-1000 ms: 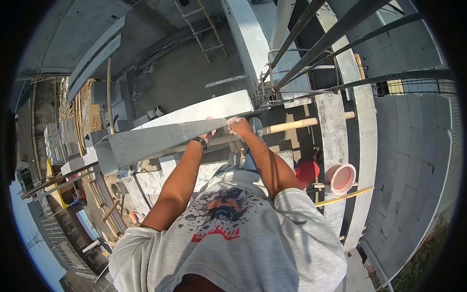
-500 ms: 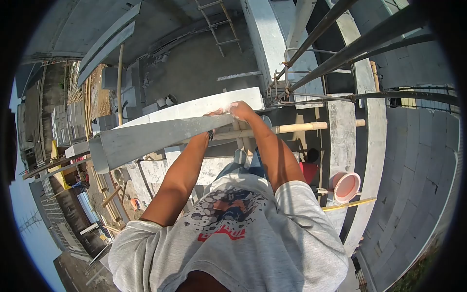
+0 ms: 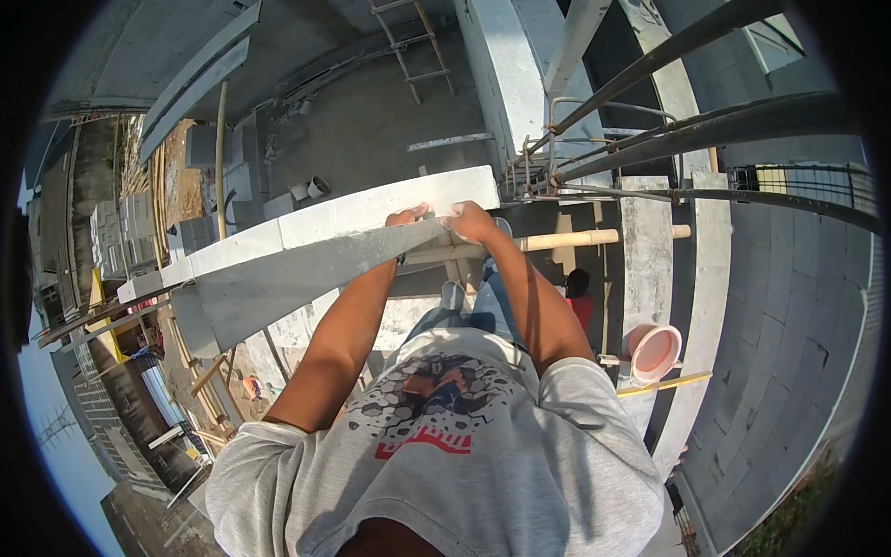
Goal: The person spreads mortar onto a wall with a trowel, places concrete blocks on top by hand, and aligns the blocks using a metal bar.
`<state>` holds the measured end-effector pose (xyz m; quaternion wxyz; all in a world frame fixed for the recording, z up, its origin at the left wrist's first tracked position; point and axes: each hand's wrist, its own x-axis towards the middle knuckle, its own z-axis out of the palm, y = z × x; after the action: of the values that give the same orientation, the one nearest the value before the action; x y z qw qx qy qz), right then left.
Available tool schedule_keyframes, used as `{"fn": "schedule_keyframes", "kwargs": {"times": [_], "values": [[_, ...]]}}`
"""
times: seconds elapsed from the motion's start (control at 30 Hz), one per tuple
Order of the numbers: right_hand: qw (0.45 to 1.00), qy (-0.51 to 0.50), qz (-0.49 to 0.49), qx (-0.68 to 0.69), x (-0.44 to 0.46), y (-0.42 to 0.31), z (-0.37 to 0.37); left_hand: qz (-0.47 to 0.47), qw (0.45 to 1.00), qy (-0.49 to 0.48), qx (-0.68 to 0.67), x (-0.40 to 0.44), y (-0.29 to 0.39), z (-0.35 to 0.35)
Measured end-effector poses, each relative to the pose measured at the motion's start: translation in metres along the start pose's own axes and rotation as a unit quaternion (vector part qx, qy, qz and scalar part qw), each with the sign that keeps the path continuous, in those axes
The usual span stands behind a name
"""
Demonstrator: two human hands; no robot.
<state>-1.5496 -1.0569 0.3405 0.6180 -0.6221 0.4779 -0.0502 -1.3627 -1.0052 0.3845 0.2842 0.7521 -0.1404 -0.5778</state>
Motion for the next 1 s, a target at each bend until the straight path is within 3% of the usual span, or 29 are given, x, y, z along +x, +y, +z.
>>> {"fn": "schedule_keyframes", "kwargs": {"times": [0.1,0.27,0.33,0.43,0.47,0.53,0.6,0.67,0.7,0.83,0.93,1.0], "values": [[0.993,0.006,0.033,0.113,-0.023,-0.002,0.011,-0.003,0.999,-0.025,-0.021,-0.005,0.0,-0.006],[0.992,0.038,-0.043,0.117,-0.049,0.0,0.025,0.065,0.993,-0.079,-0.058,0.01,-0.013,-0.02],[0.99,0.044,-0.062,0.12,-0.06,-0.005,0.021,0.011,0.999,-0.04,-0.006,-0.022,0.012,-0.021],[0.991,0.034,-0.025,0.128,-0.082,-0.03,0.003,0.056,0.979,-0.101,-0.169,-0.026,-0.003,-0.021],[0.992,0.054,-0.046,0.109,-0.086,-0.03,0.002,0.094,0.951,-0.138,-0.261,-0.023,-0.013,-0.02],[0.989,0.089,-0.091,0.069,-0.094,-0.037,0.0,0.117,0.93,-0.159,-0.309,-0.018,-0.022,-0.021],[0.992,0.084,-0.036,0.09,-0.094,-0.036,0.001,0.077,0.962,-0.122,-0.232,-0.022,-0.021,-0.022],[0.973,0.069,-0.033,0.216,-0.093,-0.031,0.009,0.094,0.96,-0.115,-0.238,-0.049,-0.01,-0.027],[0.981,0.091,-0.041,0.164,-0.099,-0.04,0.009,0.087,0.962,-0.111,-0.235,-0.053,-0.011,-0.03],[0.976,0.049,-0.037,0.211,-0.089,-0.01,0.024,0.104,0.967,-0.11,-0.206,-0.063,-0.028,-0.038],[0.969,0.073,-0.063,0.229,-0.09,-0.019,0.041,0.077,0.97,-0.068,-0.222,-0.058,-0.05,-0.028],[0.969,0.066,-0.041,0.234,-0.086,-0.022,0.042,0.02,0.984,-0.086,-0.154,-0.035,-0.068,-0.015]]}}
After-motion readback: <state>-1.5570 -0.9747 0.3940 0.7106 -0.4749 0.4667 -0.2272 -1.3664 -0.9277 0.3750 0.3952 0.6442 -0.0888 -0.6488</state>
